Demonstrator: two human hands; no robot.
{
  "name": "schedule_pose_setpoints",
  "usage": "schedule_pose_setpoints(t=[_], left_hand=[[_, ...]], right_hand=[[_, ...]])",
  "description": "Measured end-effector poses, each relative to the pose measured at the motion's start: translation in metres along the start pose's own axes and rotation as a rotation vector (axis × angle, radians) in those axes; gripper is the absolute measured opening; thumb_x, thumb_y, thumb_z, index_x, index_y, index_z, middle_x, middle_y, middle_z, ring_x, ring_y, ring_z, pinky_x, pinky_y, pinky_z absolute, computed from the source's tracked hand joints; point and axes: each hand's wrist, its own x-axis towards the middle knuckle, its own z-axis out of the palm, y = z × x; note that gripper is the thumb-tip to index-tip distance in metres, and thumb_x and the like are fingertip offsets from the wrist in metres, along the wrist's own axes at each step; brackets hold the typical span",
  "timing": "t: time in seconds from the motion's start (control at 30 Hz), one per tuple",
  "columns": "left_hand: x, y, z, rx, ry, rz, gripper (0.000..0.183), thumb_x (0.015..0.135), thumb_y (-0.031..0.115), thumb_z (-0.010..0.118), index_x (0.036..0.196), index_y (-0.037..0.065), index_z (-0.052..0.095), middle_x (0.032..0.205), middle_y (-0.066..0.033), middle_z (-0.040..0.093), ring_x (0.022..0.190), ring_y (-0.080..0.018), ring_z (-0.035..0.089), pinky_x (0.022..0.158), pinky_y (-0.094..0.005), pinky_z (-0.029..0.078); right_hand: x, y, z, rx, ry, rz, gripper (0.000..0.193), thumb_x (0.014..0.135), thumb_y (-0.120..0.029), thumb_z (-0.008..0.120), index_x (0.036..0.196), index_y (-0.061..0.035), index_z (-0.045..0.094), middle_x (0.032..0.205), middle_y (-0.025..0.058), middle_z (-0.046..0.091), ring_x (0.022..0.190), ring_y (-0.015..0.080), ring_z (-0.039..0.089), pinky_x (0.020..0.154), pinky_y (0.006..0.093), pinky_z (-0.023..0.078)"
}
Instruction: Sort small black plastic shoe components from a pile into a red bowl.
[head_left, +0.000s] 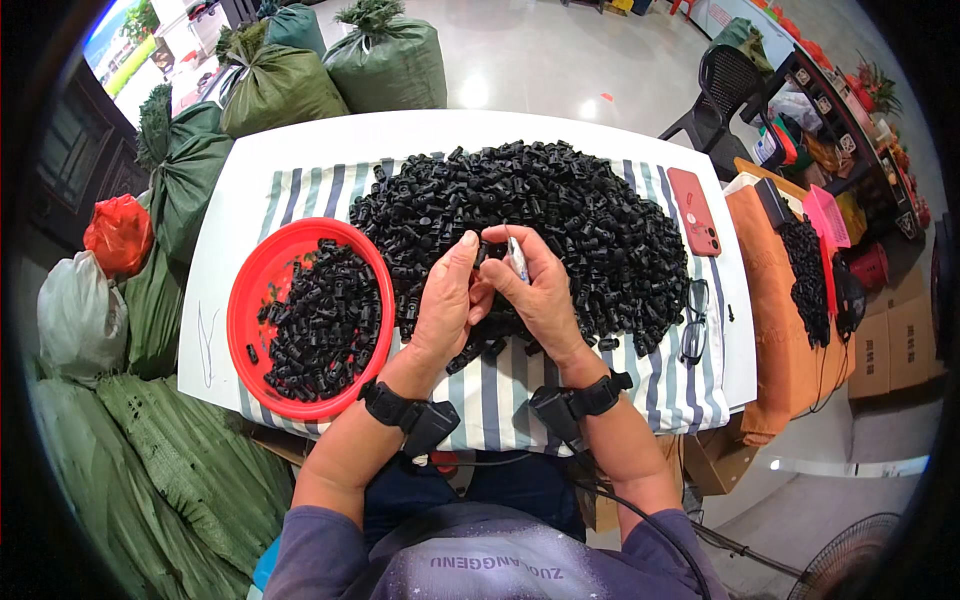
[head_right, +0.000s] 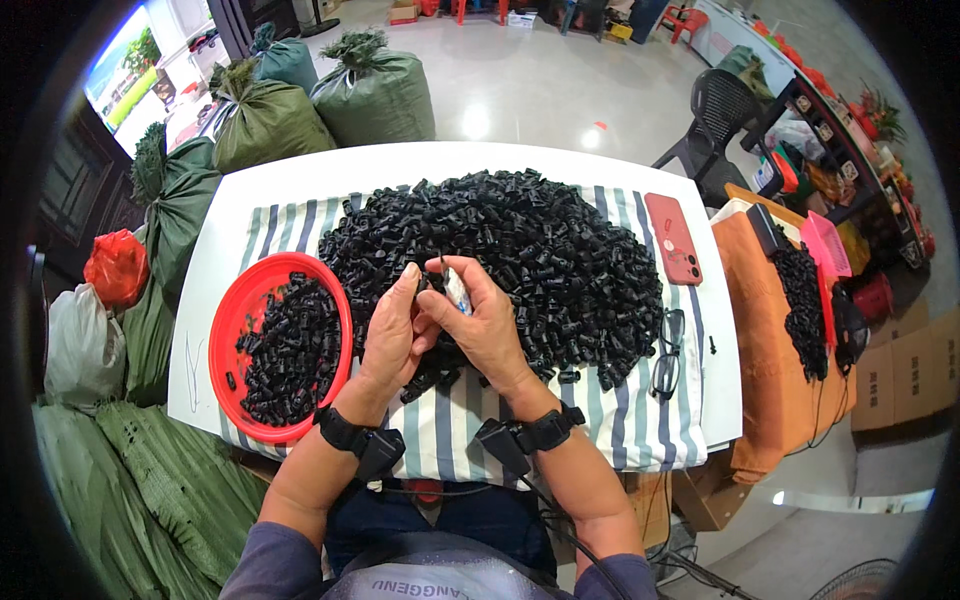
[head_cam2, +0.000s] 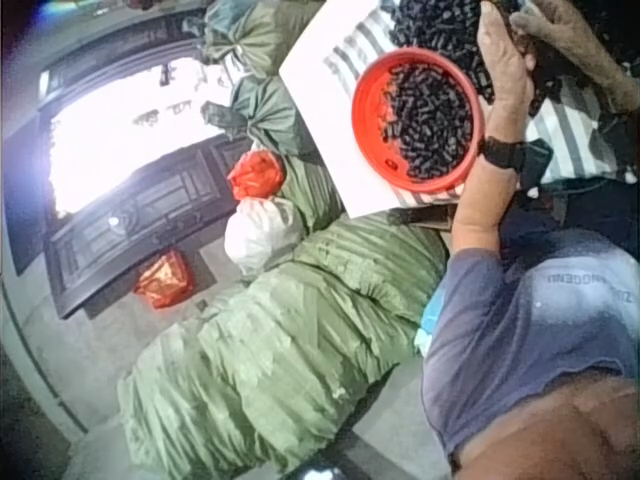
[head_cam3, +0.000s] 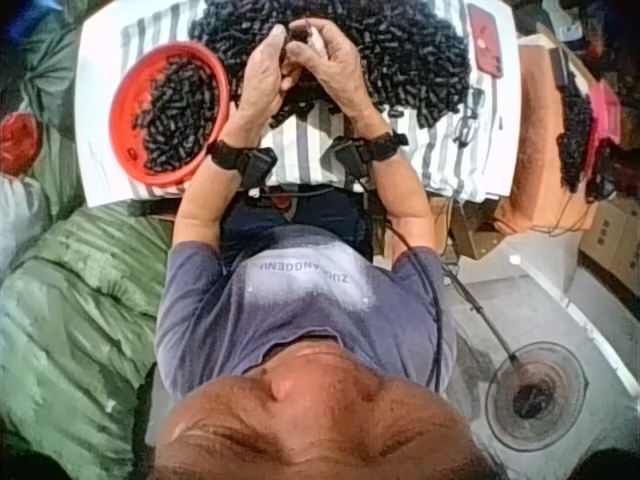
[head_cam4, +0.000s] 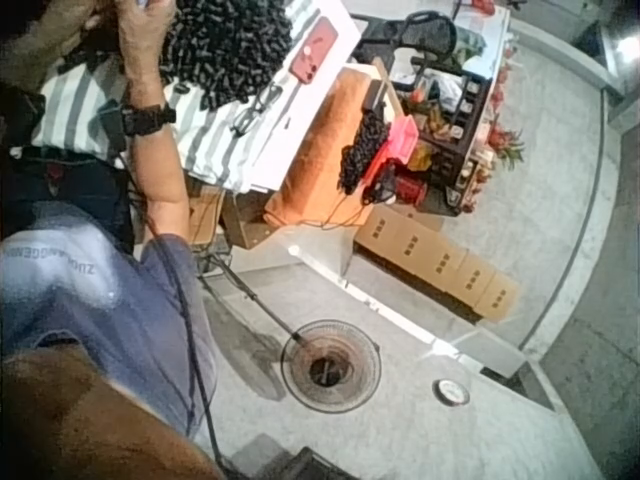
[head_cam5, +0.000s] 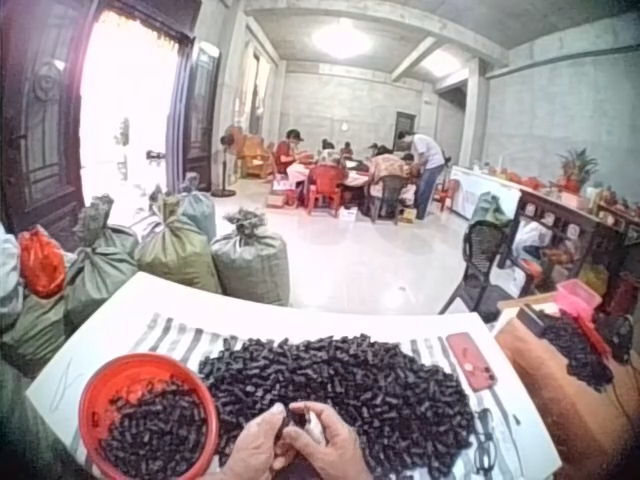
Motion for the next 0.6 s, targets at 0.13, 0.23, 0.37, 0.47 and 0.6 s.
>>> schedule_pose_setpoints(t=[0.13, 0.23, 0.37, 0.47, 0.6], left_hand=[[-0.003, 0.001, 0.003, 0.013, -0.030, -0.023, 0.035, 0.097, 0.038, 0.043, 0.079, 0.009, 0.052, 0.057, 0.0064, 0.037, 0.041, -0.0010, 0.030, 0.033, -0.0146, 0.026], [-0.004, 0.002, 0.002, 0.011, -0.063, -0.038, 0.035, 0.097, 0.038, 0.043, 0.080, 0.008, 0.053, 0.058, 0.0066, 0.038, 0.042, -0.0002, 0.030, 0.033, -0.0139, 0.026], [-0.004, 0.004, 0.010, 0.025, -0.057, -0.065, 0.035, 0.097, 0.038, 0.043, 0.080, 0.008, 0.053, 0.058, 0.0068, 0.037, 0.043, 0.0002, 0.031, 0.032, -0.0139, 0.025], [-0.003, 0.001, 0.005, 0.004, -0.058, -0.065, 0.036, 0.097, 0.038, 0.043, 0.088, 0.006, 0.056, 0.058, 0.0069, 0.037, 0.043, 0.0003, 0.031, 0.032, -0.0140, 0.026], [-0.003, -0.002, -0.002, 0.041, -0.078, -0.022, 0.038, 0.097, 0.036, 0.042, 0.099, 0.002, 0.058, 0.058, 0.0069, 0.037, 0.044, 0.0000, 0.031, 0.033, -0.0141, 0.026]], right_hand=[[0.000, -0.001, 0.003, -0.072, -0.009, 0.037, 0.020, 0.087, -0.016, 0.065, 0.099, -0.0040, 0.056, 0.077, -0.0055, 0.051, 0.068, 0.0009, 0.044, 0.061, 0.0171, 0.039], [0.001, 0.005, 0.001, -0.092, -0.005, -0.043, 0.017, 0.087, -0.016, 0.063, 0.098, -0.0046, 0.055, 0.075, -0.0062, 0.050, 0.065, 0.0011, 0.043, 0.059, 0.0170, 0.038], [0.002, 0.005, -0.003, 0.095, -0.011, 0.092, 0.019, 0.087, -0.019, 0.064, 0.092, -0.0044, 0.054, 0.077, -0.0024, 0.053, 0.069, 0.0032, 0.048, 0.062, 0.0195, 0.042], [0.000, 0.003, 0.000, -0.001, -0.003, 0.034, 0.019, 0.086, -0.020, 0.065, 0.092, -0.0055, 0.054, 0.077, -0.0025, 0.052, 0.069, 0.0036, 0.047, 0.062, 0.0199, 0.041], [0.001, 0.003, 0.001, -0.117, -0.002, -0.038, 0.021, 0.085, -0.021, 0.066, 0.091, -0.0063, 0.053, 0.077, -0.0026, 0.051, 0.069, 0.0042, 0.046, 0.061, 0.0203, 0.041]])
